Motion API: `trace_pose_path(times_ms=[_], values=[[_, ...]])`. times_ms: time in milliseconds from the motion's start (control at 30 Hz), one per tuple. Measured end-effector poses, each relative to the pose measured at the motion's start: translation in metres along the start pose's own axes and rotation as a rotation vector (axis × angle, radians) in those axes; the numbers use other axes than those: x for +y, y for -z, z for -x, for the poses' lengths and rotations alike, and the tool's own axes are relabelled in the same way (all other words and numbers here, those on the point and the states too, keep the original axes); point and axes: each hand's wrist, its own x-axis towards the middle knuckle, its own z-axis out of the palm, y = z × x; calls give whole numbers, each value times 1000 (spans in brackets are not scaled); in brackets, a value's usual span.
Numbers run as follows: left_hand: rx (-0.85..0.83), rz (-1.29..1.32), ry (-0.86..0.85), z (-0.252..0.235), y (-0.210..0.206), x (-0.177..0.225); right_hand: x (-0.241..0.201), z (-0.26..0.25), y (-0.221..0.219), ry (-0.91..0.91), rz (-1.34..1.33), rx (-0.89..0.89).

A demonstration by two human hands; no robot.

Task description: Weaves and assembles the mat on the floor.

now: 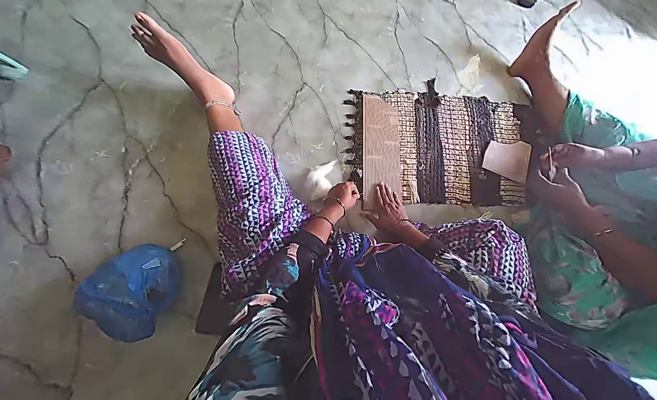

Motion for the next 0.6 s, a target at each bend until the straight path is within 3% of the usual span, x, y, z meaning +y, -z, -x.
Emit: trace_pose_path(times_ms=[133, 267, 333, 600], values=[[-97, -41, -46, 1, 0, -2, -9, 24, 15, -25, 48, -121], [-76, -90, -19, 3, -1, 3, -6, 16, 21, 24, 7, 99], [-28, -114, -18, 3, -4, 4, 0, 3, 15, 42, 15, 128], [-80, -162, -7, 8, 0, 13, -4, 17, 1, 6, 40, -91]])
